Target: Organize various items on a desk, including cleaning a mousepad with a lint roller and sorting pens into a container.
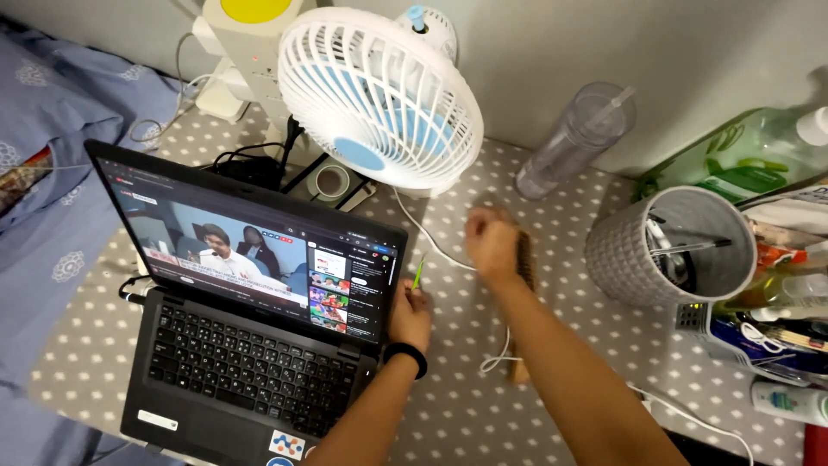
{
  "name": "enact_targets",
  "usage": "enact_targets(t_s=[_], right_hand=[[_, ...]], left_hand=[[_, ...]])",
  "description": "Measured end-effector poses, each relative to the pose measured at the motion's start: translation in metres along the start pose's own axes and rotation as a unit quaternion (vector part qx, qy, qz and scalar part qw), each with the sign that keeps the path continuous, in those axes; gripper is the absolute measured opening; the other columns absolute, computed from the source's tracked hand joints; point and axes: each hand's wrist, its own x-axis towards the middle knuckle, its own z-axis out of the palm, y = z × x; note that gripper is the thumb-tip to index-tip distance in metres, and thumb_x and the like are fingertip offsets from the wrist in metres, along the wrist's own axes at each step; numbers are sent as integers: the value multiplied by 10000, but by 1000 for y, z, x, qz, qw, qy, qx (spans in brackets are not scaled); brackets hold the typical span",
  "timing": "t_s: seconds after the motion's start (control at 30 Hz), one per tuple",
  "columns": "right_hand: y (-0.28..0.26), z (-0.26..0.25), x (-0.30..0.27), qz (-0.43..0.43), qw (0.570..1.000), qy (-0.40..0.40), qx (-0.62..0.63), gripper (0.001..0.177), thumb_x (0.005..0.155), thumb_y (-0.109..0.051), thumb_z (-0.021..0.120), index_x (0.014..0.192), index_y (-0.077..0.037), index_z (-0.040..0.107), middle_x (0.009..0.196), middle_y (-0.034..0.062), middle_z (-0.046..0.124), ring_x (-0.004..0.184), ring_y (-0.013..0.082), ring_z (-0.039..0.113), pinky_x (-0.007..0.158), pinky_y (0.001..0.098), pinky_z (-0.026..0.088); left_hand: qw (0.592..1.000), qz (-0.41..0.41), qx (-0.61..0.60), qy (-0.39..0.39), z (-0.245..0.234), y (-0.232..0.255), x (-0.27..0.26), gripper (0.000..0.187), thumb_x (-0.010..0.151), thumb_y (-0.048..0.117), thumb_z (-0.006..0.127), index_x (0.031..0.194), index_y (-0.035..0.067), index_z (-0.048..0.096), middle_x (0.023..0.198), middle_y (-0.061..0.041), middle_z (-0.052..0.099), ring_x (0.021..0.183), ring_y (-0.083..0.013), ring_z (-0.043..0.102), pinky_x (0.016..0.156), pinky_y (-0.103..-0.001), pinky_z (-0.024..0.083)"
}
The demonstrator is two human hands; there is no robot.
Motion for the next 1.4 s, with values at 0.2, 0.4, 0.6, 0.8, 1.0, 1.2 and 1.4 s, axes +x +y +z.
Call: enact_targets(t_s=[0.2, 0.4, 0.6, 0.8, 1.0, 1.2, 1.4], right_hand=[[24, -26, 2, -26, 999, 18, -6, 133, 866, -142, 719, 935, -47, 781, 915, 187, 733, 782, 361, 711, 740, 432, 567], [-19, -33, 13, 15, 996, -87, -12, 138, 862, -161, 723, 955, -107, 810, 965, 177, 740, 808, 364, 707, 762, 453, 561], [17, 0, 5, -21, 995, -42, -92, 106, 876, -135, 703, 879, -84, 796, 921, 223, 723, 822, 388, 701, 799, 478, 555], [30, -26, 14, 143, 988, 50, 34, 163, 915, -188, 692, 988, -68, 774, 902, 182, 748, 806, 335, 737, 758, 440, 563], [13, -31, 28, 62, 998, -15, 4, 169, 865, -169, 712, 984, -103, 812, 993, 176, 753, 844, 353, 717, 783, 448, 565], [19, -13, 29, 34, 990, -79, -112, 143, 875, -150, 697, 969, -82, 781, 1020, 193, 721, 882, 383, 697, 781, 492, 552], [65, -5, 21, 78, 995, -57, -12, 164, 879, -95, 643, 971, -51, 772, 944, 193, 746, 880, 359, 725, 801, 455, 566]], left_hand=[[989, 76, 111, 65, 3, -2, -1, 119, 1007, 174, 523, 1062, 75, 558, 912, -150, 667, 847, -310, 650, 780, -433, 511], [996, 1, 85, 38, 2, 2, -1, 132, 1003, 195, 516, 1077, 91, 552, 890, -151, 683, 825, -313, 688, 789, -426, 534], [997, 14, 68, 29, -2, 2, 0, 132, 992, 207, 529, 1059, 97, 559, 884, -147, 681, 825, -310, 688, 786, -428, 531], [989, 77, 118, 55, 2, -3, 0, 133, 1004, 194, 520, 1049, 78, 566, 935, -183, 676, 882, -370, 659, 813, -466, 511], [992, 13, 123, 37, -5, 19, -4, 151, 994, 198, 518, 1072, 73, 551, 953, -179, 674, 871, -367, 678, 802, -463, 516], [999, 15, 48, 9, 2, -12, 8, 118, 961, 134, 502, 1043, 62, 549, 844, -168, 668, 789, -317, 688, 779, -435, 538], [990, 96, 103, 21, 6, -58, 33, 119, 954, 114, 595, 1055, 58, 567, 886, -124, 654, 793, -241, 648, 741, -405, 525]])
